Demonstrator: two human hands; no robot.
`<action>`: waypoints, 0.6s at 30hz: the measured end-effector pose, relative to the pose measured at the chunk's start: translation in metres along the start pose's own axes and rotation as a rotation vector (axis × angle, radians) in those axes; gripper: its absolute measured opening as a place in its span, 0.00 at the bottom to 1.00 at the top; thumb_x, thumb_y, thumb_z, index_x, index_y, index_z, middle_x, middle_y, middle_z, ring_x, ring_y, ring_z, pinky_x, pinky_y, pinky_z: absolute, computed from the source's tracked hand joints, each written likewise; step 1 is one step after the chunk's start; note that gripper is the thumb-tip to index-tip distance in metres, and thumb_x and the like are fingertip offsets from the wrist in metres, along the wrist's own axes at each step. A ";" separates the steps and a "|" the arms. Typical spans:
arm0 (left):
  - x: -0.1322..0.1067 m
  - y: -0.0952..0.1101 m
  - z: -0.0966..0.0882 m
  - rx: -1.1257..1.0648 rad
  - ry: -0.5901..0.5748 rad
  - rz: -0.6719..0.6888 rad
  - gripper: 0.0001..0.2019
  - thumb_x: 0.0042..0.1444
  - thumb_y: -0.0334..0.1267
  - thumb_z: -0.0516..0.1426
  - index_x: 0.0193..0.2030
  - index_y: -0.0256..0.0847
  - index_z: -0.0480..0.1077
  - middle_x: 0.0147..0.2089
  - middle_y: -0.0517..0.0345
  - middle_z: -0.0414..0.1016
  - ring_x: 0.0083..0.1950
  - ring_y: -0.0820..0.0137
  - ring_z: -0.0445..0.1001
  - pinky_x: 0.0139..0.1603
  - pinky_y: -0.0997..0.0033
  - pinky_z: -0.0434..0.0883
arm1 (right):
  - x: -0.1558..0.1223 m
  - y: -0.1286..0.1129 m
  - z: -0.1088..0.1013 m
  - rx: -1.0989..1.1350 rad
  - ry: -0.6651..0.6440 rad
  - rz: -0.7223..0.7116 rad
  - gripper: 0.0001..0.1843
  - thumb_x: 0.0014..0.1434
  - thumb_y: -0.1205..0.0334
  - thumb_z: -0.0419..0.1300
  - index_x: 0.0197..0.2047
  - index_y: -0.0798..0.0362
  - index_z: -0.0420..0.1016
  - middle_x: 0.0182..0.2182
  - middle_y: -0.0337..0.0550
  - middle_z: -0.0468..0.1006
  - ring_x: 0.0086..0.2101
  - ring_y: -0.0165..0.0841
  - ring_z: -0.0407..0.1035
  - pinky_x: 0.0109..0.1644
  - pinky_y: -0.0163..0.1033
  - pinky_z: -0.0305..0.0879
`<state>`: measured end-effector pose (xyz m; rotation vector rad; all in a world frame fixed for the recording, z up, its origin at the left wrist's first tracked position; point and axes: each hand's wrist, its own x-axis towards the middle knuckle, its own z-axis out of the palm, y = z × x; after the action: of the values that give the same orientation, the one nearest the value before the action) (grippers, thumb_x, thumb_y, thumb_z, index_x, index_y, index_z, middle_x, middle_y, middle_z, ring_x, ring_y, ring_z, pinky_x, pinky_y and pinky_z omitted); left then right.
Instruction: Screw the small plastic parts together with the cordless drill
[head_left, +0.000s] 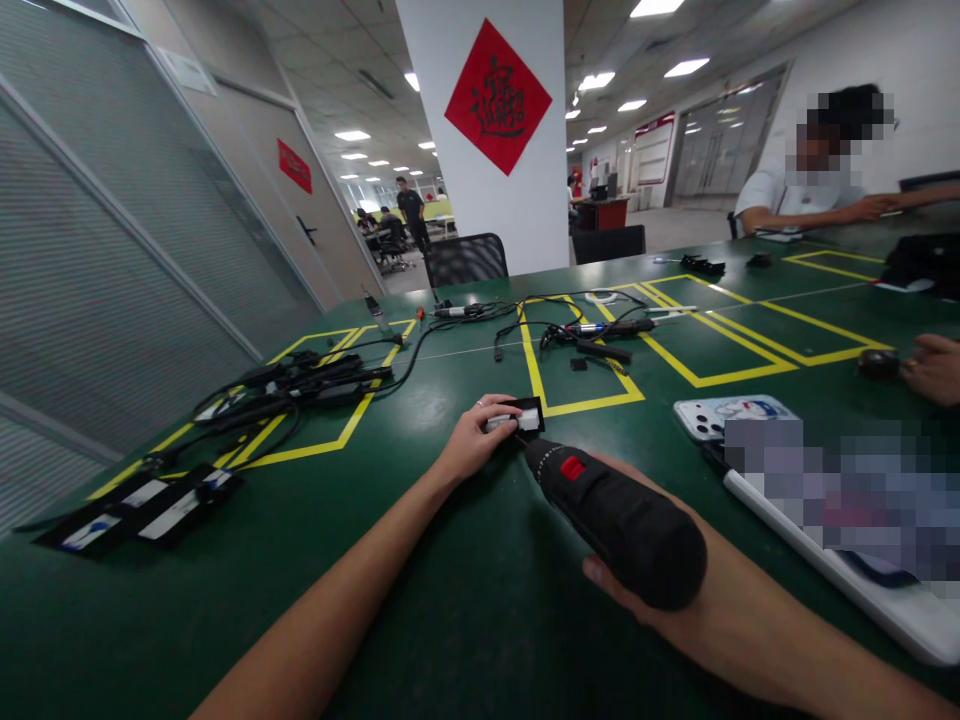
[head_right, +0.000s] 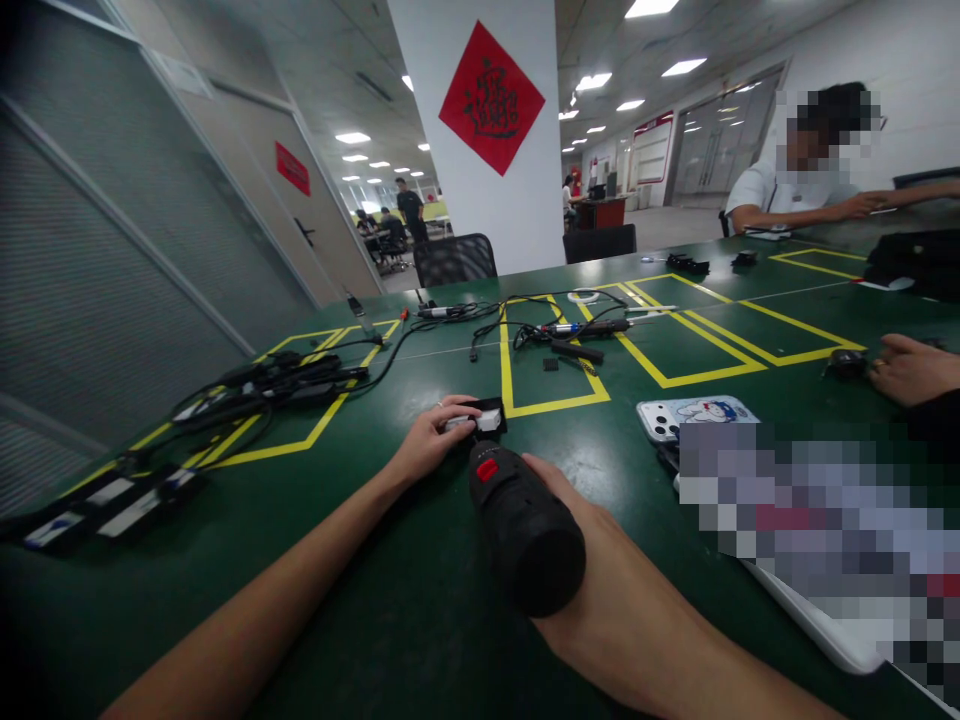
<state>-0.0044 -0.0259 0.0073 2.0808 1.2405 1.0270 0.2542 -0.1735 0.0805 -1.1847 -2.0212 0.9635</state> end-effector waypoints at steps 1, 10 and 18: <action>0.000 0.000 -0.001 0.007 -0.002 0.000 0.13 0.55 0.42 0.53 0.42 0.40 0.73 0.53 0.50 0.66 0.55 0.62 0.65 0.58 0.60 0.61 | 0.000 -0.001 0.000 0.006 0.003 -0.009 0.41 0.50 0.71 0.57 0.63 0.37 0.49 0.61 0.32 0.59 0.59 0.34 0.55 0.62 0.42 0.53; -0.003 -0.001 -0.001 0.055 0.012 0.021 0.12 0.55 0.41 0.53 0.41 0.41 0.72 0.53 0.52 0.65 0.55 0.64 0.65 0.59 0.60 0.60 | 0.005 0.008 0.006 -0.128 0.008 0.022 0.42 0.50 0.70 0.57 0.65 0.45 0.45 0.50 0.48 0.72 0.47 0.42 0.69 0.49 0.47 0.64; -0.006 -0.002 0.000 0.092 0.040 0.081 0.14 0.54 0.37 0.53 0.47 0.41 0.70 0.53 0.52 0.65 0.56 0.65 0.64 0.60 0.59 0.60 | 0.015 0.018 0.028 -0.560 -0.116 0.161 0.54 0.39 0.63 0.68 0.66 0.50 0.45 0.47 0.57 0.70 0.39 0.50 0.71 0.38 0.48 0.67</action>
<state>-0.0069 -0.0303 0.0038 2.2065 1.2540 1.0701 0.2344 -0.1617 0.0524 -1.6321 -2.4060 0.5529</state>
